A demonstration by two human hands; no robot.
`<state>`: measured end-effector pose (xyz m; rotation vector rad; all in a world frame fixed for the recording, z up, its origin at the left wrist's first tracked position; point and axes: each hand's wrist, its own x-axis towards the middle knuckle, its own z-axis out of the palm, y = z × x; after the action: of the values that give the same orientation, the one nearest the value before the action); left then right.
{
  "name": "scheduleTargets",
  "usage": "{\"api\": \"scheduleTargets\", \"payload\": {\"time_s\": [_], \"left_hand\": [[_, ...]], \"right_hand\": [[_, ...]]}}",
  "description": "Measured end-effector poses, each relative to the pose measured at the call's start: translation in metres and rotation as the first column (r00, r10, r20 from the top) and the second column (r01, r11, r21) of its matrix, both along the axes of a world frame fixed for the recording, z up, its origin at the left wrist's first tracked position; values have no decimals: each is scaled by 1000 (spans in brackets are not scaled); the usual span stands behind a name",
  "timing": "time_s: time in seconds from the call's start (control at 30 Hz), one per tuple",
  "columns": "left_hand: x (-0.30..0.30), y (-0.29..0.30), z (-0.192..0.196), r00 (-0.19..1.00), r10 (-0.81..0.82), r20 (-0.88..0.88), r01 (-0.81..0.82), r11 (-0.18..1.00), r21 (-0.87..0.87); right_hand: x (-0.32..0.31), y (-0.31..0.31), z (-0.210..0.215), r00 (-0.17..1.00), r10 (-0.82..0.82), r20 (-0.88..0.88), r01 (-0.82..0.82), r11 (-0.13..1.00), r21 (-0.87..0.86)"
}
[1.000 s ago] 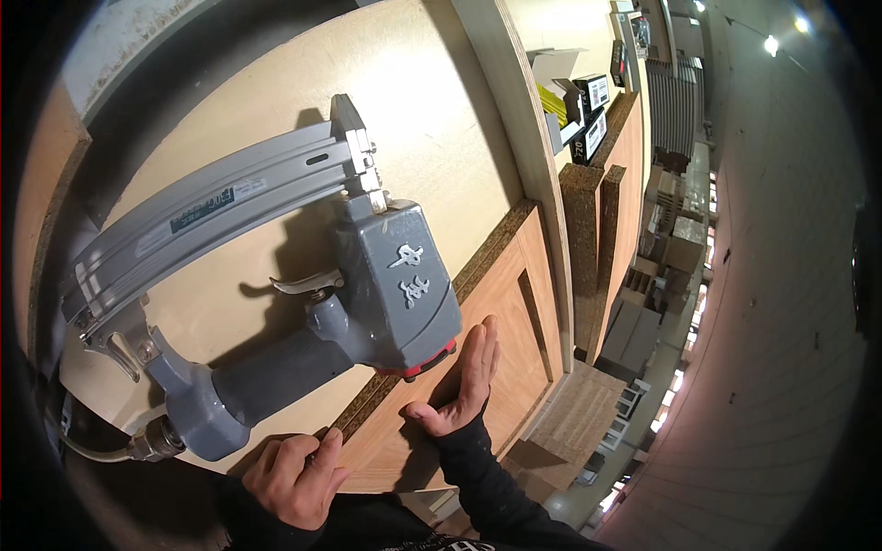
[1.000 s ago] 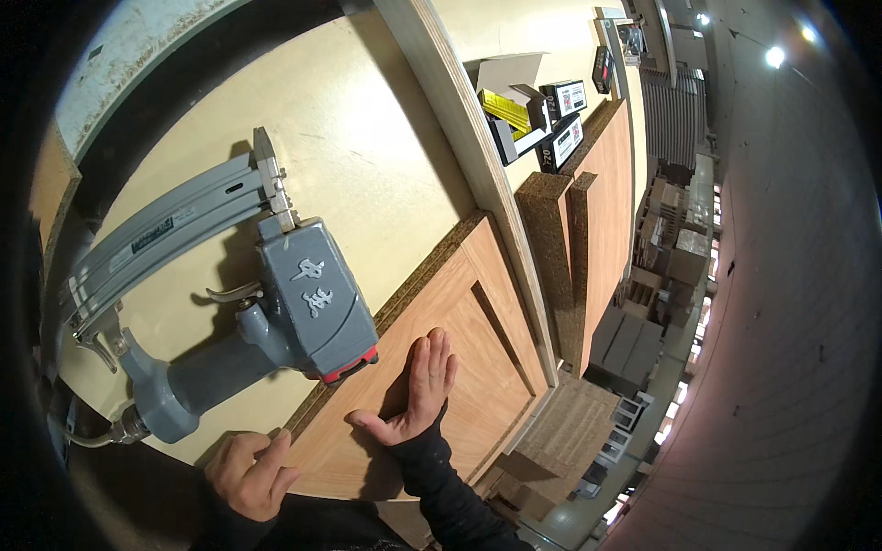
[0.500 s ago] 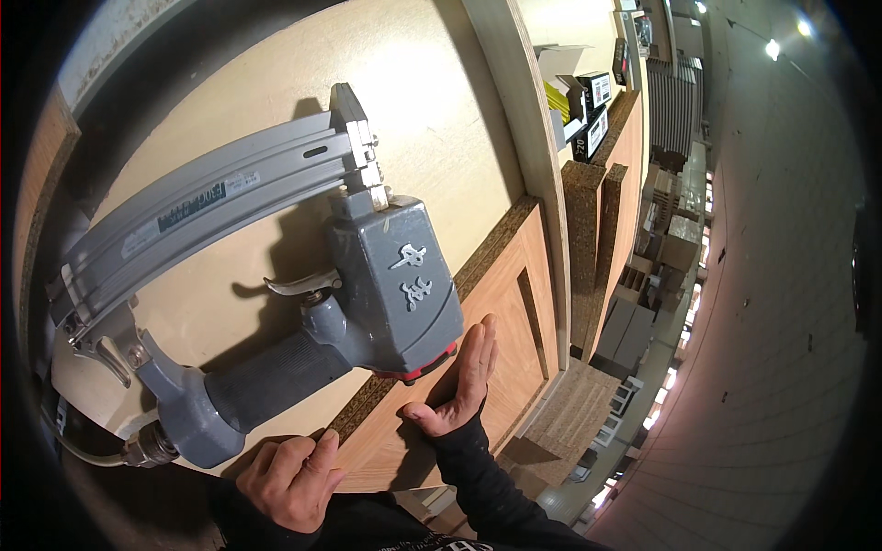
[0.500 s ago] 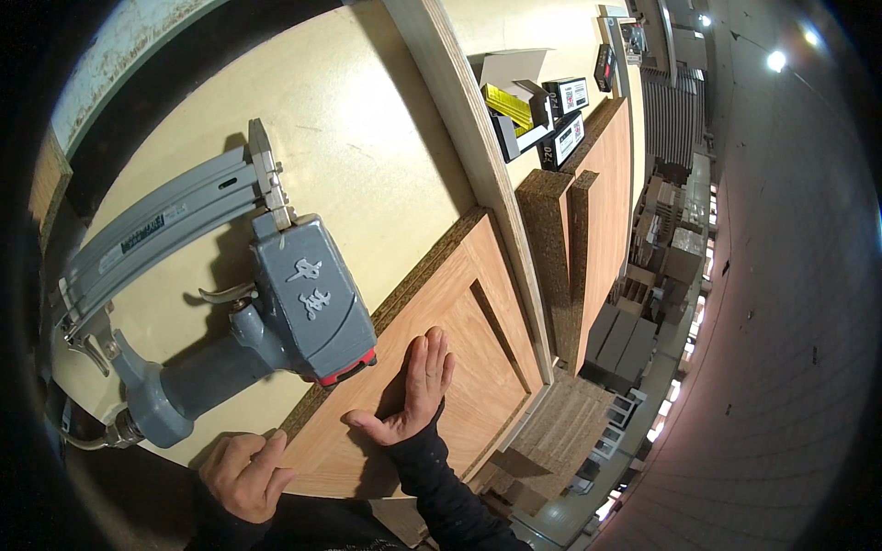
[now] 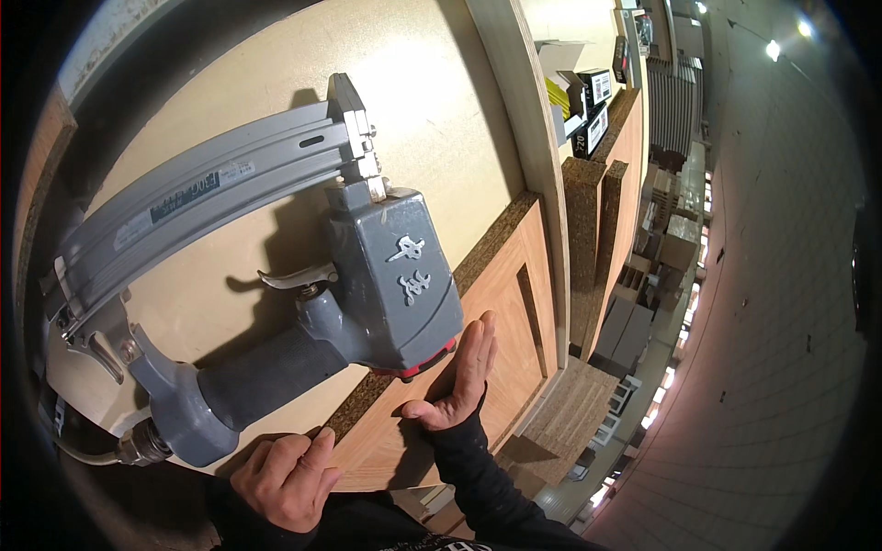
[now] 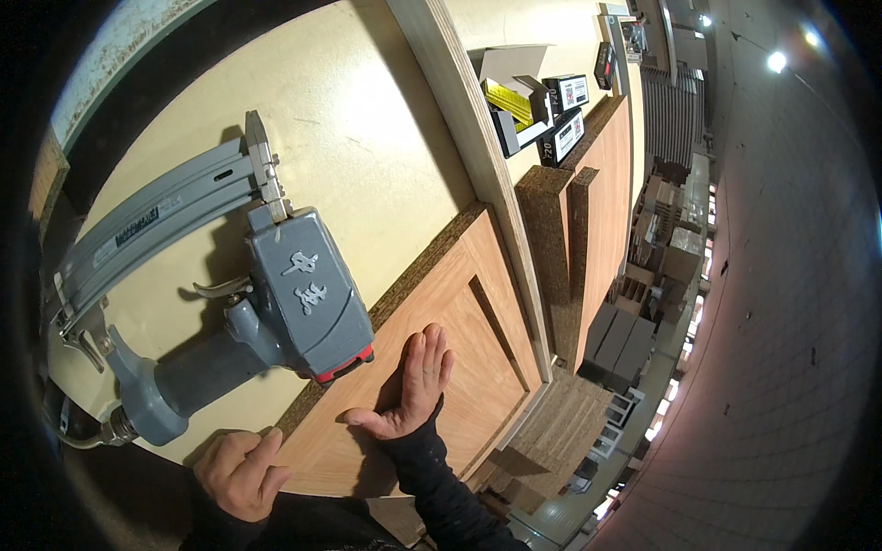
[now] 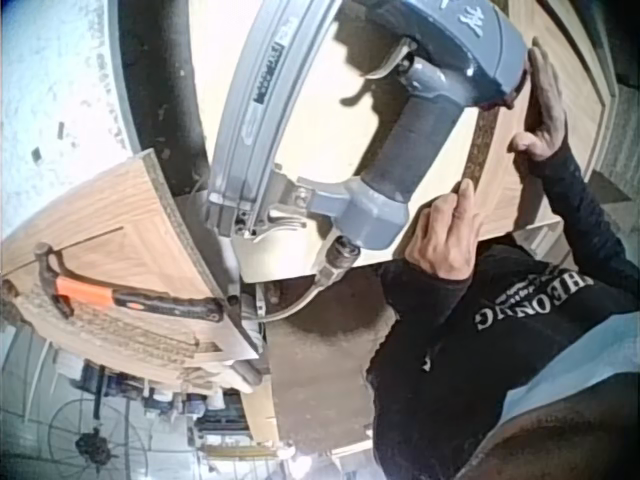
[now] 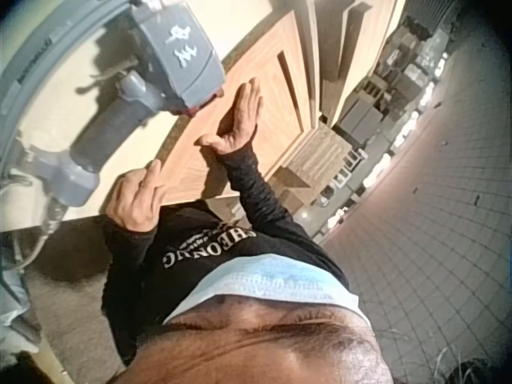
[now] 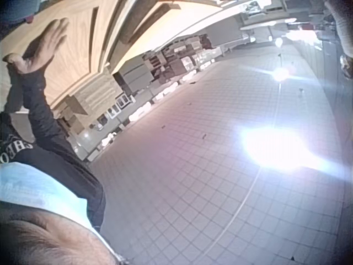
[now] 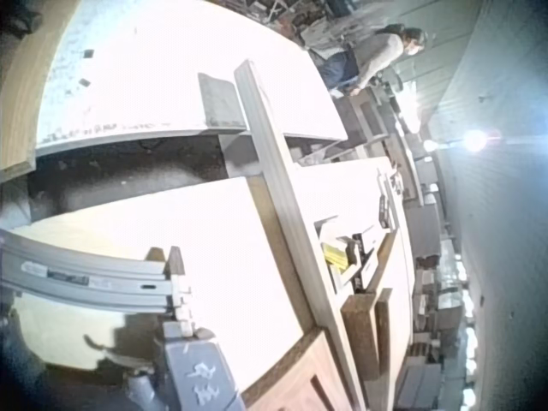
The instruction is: Assembling a wooden furniture piece by aligning panels and using a pneumatic nail gun and hammer.
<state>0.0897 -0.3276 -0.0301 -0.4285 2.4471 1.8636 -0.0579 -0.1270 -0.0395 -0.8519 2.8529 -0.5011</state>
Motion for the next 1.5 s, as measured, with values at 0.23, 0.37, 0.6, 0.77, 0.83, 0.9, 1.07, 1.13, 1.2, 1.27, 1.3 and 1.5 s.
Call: {"api": "scheduleTargets", "payload": {"time_s": [0.23, 0.37, 0.6, 0.77, 0.83, 0.9, 1.07, 1.13, 1.2, 1.27, 1.3, 1.5], "left_hand": [[-1, -1, 1, 1000, -7, 23, 7, 1000, -21], [0, -7, -2, 996, -90, -5, 90, 996, -19], [-2, -4, -1, 999, -20, 34, 19, 999, 41], [-1, -1, -2, 999, 11, 38, -12, 1000, 8], [-3, -2, 0, 998, -10, 56, 9, 1000, 20], [-4, -4, 1, 997, -30, 72, 27, 999, 35], [-1, -7, 3, 998, -38, 46, 37, 999, 26], [-3, -5, -1, 997, -47, 54, 46, 998, 31], [-4, -5, -2, 997, -51, 54, 50, 998, 35], [-5, -6, 1, 997, -61, 45, 61, 998, -13], [-5, -6, 1, 997, -60, 45, 61, 998, -13], [-2, -6, 0, 998, -43, 53, 41, 998, 42]], "right_hand": [[0, 0, 1, 1000, 0, 0, 0, 1000, 30], [-1, 1, 1, 1000, 9, -9, -9, 1000, 22], [-3, -1, 1, 1000, 27, -11, -27, 1000, -4], [-41, -4, -7, 988, -153, 5, 152, 982, -112], [-49, 3, -8, 989, -149, 4, 148, 983, -111], [-51, 8, -7, 995, -98, -15, 97, 993, -69], [-52, -2, -4, 995, -96, 3, 95, 980, -177], [-52, 1, -8, 994, -104, 20, 106, 974, -199], [-53, 3, -9, 995, -96, 11, 97, 982, -162], [-52, -7, -8, 994, -109, 6, 107, 968, -225], [-51, -12, -8, 992, -122, 8, 119, 950, -290], [-51, -7, -11, 997, -60, 50, 73, 943, -324]]}}
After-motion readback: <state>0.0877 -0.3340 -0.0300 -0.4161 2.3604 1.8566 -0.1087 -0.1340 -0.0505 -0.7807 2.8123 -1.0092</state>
